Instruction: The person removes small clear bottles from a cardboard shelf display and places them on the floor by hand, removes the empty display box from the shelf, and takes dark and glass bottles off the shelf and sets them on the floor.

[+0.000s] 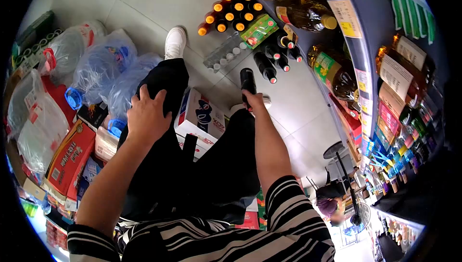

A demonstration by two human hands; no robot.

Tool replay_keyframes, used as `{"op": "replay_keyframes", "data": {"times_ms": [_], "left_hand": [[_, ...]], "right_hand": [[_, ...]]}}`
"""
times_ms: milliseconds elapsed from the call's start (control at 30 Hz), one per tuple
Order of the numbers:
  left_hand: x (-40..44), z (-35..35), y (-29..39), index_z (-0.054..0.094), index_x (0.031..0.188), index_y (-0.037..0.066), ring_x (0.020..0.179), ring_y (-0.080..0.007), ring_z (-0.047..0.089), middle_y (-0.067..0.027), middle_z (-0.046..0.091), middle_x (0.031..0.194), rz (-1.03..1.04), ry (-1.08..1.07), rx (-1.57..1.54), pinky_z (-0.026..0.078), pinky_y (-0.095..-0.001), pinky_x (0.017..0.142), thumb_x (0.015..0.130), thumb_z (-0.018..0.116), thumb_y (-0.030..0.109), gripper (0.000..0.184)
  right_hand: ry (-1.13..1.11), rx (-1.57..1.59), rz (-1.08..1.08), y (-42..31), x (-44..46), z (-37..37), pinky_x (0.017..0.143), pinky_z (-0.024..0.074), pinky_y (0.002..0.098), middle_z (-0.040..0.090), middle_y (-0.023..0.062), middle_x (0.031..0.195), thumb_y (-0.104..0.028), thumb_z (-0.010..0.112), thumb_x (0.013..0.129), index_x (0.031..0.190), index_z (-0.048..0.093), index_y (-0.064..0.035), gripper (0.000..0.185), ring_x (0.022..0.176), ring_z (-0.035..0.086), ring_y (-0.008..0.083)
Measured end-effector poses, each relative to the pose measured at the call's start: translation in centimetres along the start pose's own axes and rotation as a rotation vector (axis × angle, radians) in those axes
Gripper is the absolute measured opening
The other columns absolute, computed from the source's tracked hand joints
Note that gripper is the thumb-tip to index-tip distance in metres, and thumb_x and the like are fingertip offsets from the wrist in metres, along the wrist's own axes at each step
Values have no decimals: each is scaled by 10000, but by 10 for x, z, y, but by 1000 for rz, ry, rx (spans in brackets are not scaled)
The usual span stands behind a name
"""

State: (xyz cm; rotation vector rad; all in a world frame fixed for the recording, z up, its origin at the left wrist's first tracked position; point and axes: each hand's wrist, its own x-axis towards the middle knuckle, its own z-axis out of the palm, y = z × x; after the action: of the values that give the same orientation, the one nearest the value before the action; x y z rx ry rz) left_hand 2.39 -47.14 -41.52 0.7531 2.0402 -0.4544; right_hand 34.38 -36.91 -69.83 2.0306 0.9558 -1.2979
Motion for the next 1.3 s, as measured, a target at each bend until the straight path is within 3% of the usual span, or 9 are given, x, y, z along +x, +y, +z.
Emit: {"op": "replay_keyframes", "data": {"times_ms": [433,767,967,1133,1300], "left_hand": [[6,4,12,513,1196,140,1069,-418,456,-243,370,1271,3,36,23,438,-442,888,694,686,232,539],[4,10,15,517,1189,143,1079,-418,450,-239,370,1271,5,37,41,437,-437,886,691,689,230,534],[0,15,16,516,1191,147,1091,-412,449,-237,373,1276,3,29,40,445,-439,873,697,686,238,530],[-5,20,16,536,1179,149,1113,-400,450,-235,384,1280,0,26,60,474,-442,827,706,678,251,505],[-10,28,16,530,1180,146,1126,-398,437,-234,381,1284,2,23,72,477,-452,817,710,673,247,501]], "right_hand": [[-60,75,63,-27,44,-14,307,357,281,575,123,624,-344,763,659,833,513,58,505,411,526,171],[-145,81,-39,-32,41,-23,305,330,272,561,129,569,-324,754,681,771,528,63,456,363,491,163],[-218,285,-73,-21,47,-28,315,312,262,555,114,568,-258,748,705,760,538,52,378,347,460,151],[-238,336,-72,-21,47,-34,390,373,259,584,120,673,-112,681,744,840,551,43,224,505,549,164],[-250,405,-36,-25,42,-35,415,394,265,594,132,731,-61,615,769,914,525,61,209,545,579,195]]}}
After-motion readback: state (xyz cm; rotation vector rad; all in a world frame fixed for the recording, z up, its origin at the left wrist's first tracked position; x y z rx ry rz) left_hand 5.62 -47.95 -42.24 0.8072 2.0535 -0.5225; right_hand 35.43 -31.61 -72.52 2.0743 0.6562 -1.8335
